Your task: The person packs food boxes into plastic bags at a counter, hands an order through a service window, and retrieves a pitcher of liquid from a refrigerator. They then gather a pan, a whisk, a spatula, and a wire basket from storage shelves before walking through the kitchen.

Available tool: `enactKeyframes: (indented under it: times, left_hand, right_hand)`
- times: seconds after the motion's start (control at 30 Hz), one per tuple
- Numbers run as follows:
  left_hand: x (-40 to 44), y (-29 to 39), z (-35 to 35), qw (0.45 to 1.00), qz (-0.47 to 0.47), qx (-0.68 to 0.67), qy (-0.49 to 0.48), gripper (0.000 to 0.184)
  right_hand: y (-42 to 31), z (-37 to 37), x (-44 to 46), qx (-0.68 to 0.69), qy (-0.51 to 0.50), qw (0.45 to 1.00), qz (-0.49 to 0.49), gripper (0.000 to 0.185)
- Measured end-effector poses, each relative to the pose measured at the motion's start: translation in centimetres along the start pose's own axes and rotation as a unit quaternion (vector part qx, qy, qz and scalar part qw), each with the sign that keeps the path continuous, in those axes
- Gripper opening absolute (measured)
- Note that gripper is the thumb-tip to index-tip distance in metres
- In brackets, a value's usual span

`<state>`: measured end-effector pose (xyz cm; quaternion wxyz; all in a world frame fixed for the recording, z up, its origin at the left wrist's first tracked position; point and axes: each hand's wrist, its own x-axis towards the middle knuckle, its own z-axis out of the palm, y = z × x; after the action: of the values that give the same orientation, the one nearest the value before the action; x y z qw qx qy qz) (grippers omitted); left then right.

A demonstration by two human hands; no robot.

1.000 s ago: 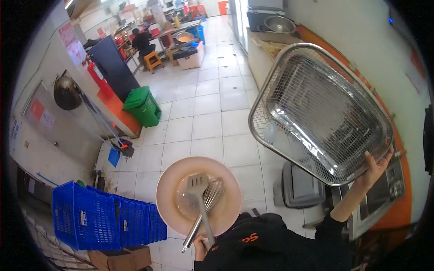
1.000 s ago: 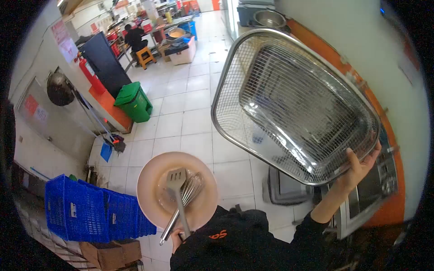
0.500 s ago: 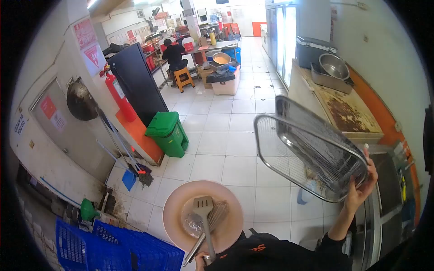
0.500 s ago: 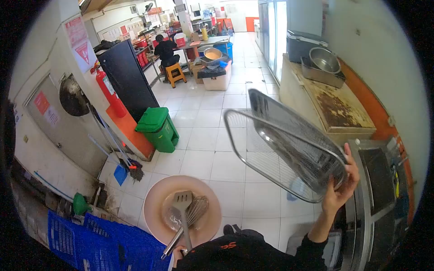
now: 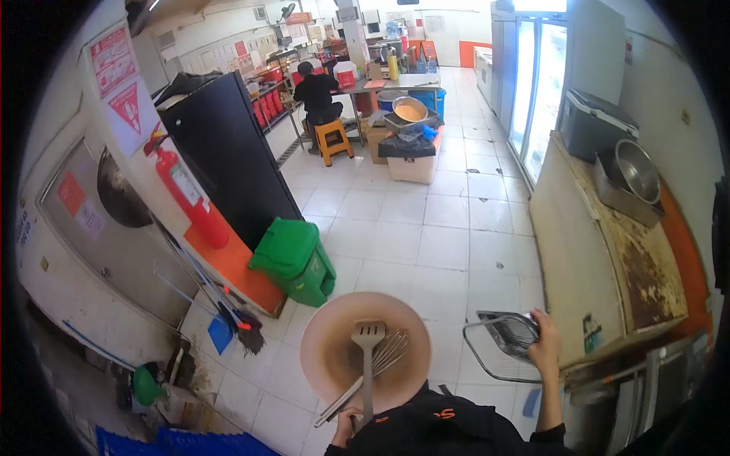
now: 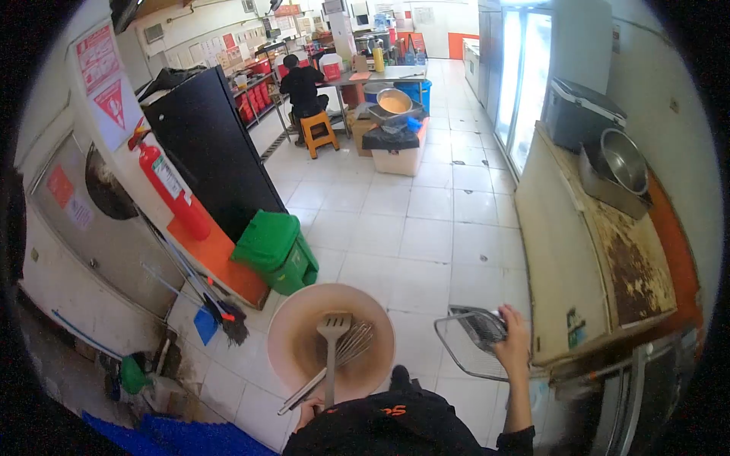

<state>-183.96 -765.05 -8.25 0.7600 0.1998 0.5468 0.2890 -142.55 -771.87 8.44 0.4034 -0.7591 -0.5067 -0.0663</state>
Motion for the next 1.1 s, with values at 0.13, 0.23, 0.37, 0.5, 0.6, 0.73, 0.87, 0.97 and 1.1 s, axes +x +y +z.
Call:
enactKeyframes:
  times: [0.13, 0.23, 0.37, 0.5, 0.6, 0.73, 0.87, 0.97, 1.1]
  left_hand:
    - [11.4, -0.1, -2.3, 0.997, 0.057, -0.048, 0.009, 0.012]
    - [8.8, 9.8, 5.2, 0.946, 0.237, 0.207, 0.074, 0.009]
    - [17.1, 16.8, 7.9, 0.984, 0.139, 0.044, 0.106, 0.01]
    - [25.1, 25.2, 10.9, 0.986, 0.1, -0.013, 0.129, 0.013]
    - [30.6, 33.0, 14.3, 0.987, 0.111, 0.0, 0.113, 0.012]
    - [43.9, 35.5, 12.8, 0.993, 0.047, -0.103, 0.018, 0.012]
    - [47.0, 48.4, 20.1, 0.99, -0.027, -0.134, -0.031, 0.018]
    - [54.8, 52.2, 20.9, 0.99, -0.015, -0.133, -0.034, 0.025]
    - [61.0, 60.3, 24.3, 0.99, 0.003, -0.141, -0.01, 0.03]
  right_hand:
    - [2.3, 12.2, 10.7, 0.005, -0.159, 0.987, 0.008, 0.042]
    - [3.6, 20.9, 16.7, -0.025, -0.215, 0.975, -0.04, 0.04]
    - [8.7, 32.7, 23.7, -0.083, -0.279, 0.957, -0.019, 0.035]
    - [15.6, 40.8, 27.4, -0.17, -0.288, 0.941, 0.06, 0.027]
    - [19.2, 43.9, 28.4, -0.245, -0.33, 0.905, 0.109, 0.025]
    - [22.6, 46.3, 27.8, -0.285, -0.332, 0.879, 0.187, 0.025]
    - [26.6, 51.3, 29.4, -0.331, -0.342, 0.822, 0.313, 0.03]
    - [28.1, 55.0, 35.2, -0.346, -0.419, 0.794, 0.272, 0.029]
    - [31.9, 65.4, 47.1, -0.224, -0.382, 0.869, 0.222, 0.03]
